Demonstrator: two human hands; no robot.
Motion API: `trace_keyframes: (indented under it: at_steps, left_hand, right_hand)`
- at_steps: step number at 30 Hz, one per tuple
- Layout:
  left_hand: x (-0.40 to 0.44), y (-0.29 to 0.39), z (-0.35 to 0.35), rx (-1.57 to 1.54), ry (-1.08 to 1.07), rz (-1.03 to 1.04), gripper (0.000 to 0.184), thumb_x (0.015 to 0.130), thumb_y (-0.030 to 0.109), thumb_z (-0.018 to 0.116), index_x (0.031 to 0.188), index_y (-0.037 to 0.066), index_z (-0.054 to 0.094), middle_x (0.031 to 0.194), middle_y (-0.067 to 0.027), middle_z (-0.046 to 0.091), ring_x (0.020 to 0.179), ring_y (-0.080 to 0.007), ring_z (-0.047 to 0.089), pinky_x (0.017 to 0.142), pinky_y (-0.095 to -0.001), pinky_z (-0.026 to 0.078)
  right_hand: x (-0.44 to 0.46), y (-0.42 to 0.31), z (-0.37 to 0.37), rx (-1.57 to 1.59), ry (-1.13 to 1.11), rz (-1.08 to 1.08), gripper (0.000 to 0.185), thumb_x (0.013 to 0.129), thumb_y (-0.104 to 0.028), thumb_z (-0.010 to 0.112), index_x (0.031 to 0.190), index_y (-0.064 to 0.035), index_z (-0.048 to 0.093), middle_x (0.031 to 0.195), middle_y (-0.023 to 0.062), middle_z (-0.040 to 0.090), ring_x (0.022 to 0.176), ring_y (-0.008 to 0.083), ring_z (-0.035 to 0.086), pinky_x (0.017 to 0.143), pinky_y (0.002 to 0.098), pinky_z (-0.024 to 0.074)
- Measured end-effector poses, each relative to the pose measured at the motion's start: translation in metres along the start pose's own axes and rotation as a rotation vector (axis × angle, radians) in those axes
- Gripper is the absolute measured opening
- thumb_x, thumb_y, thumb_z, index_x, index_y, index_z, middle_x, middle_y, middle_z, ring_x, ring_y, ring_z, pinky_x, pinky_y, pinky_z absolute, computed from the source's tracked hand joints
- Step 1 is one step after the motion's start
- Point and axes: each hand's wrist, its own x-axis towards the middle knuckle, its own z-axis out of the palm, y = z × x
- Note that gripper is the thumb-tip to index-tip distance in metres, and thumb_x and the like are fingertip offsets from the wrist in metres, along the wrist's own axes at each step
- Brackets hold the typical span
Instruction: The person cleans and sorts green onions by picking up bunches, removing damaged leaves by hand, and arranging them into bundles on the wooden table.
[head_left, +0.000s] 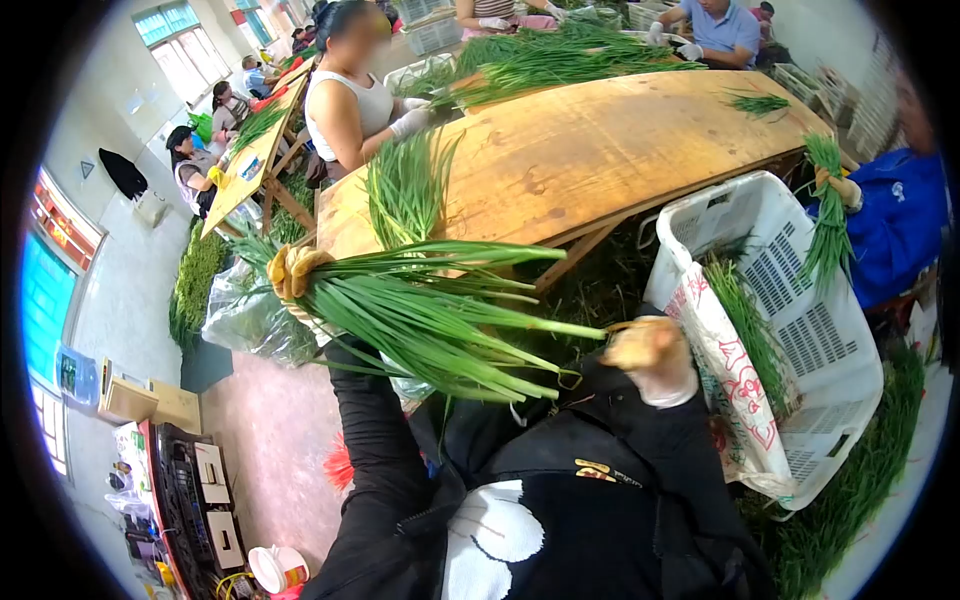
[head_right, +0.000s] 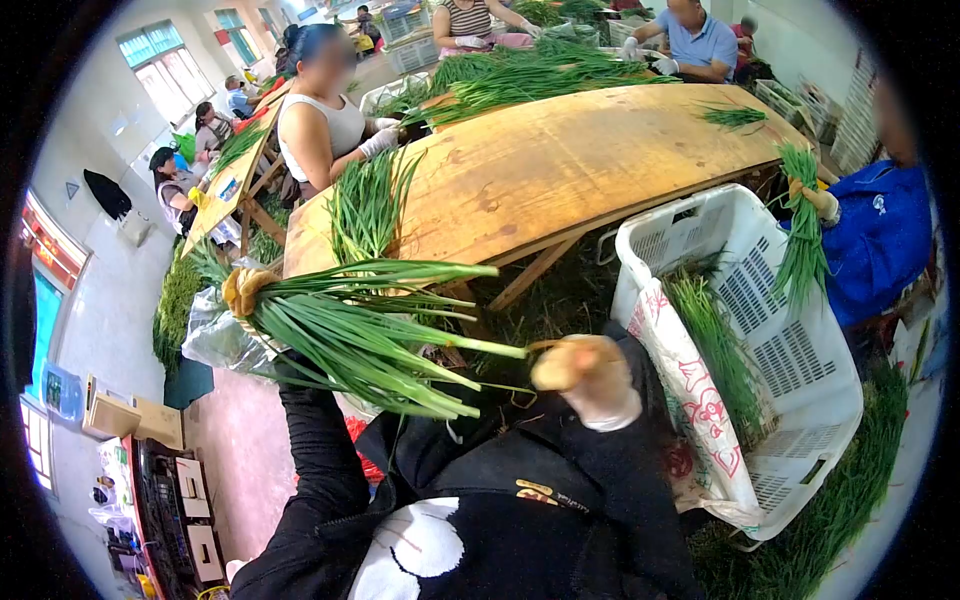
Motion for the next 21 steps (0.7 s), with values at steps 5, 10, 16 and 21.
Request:
trace_keyframes:
  at_steps: [5,10,16,21]
  left_hand:
    - [0.003,0.008,0.007,-0.029,-0.126,-0.005,0.022,0.086,0.008,0.038,0.064,0.008,0.043,0.051,0.0026,0.036,0.045,-0.0065,0.04,0.064,-0.0206,0.04]
    - [0.002,0.003,0.003,0.035,-0.051,0.015,0.023,0.086,0.01,0.037,0.064,0.008,0.042,0.049,0.0036,0.035,0.044,-0.0063,0.037,0.063,-0.0183,0.039]
    - [0.008,-0.028,0.015,-0.002,-0.003,-0.039,0.023,0.087,0.011,0.035,0.065,0.01,0.042,0.047,0.0058,0.033,0.044,-0.0055,0.035,0.062,-0.0188,0.037]
    - [0.014,-0.026,0.021,0.001,-0.009,-0.126,0.023,0.087,0.013,0.037,0.065,0.01,0.042,0.045,0.0064,0.034,0.043,-0.0056,0.035,0.062,-0.0204,0.038]
  right_hand:
    - [-0.021,-0.052,-0.03,-0.431,0.57,0.0,0.027,0.087,-0.026,0.044,0.087,-0.0029,0.058,0.065,0.0046,0.056,0.057,0.0104,0.049,0.053,0.0264,0.0398]
    - [0.005,-0.017,-0.027,-2.037,0.036,0.196,0.033,0.079,-0.017,0.056,0.109,-0.005,0.053,0.109,0.0119,0.054,0.098,0.0238,0.053,0.083,0.0283,0.0407]
    - [0.051,0.022,0.021,-1.97,-0.277,-0.268,0.029,0.064,-0.016,0.068,0.09,-0.0054,0.06,0.074,0.0048,0.06,0.068,0.02,0.057,0.06,0.0281,0.0435]
    - [0.029,0.025,0.008,-0.962,0.242,-0.06,0.014,0.081,-0.02,0.055,0.082,-0.0061,0.055,0.075,0.0076,0.062,0.059,0.013,0.056,0.053,0.0234,0.0446]
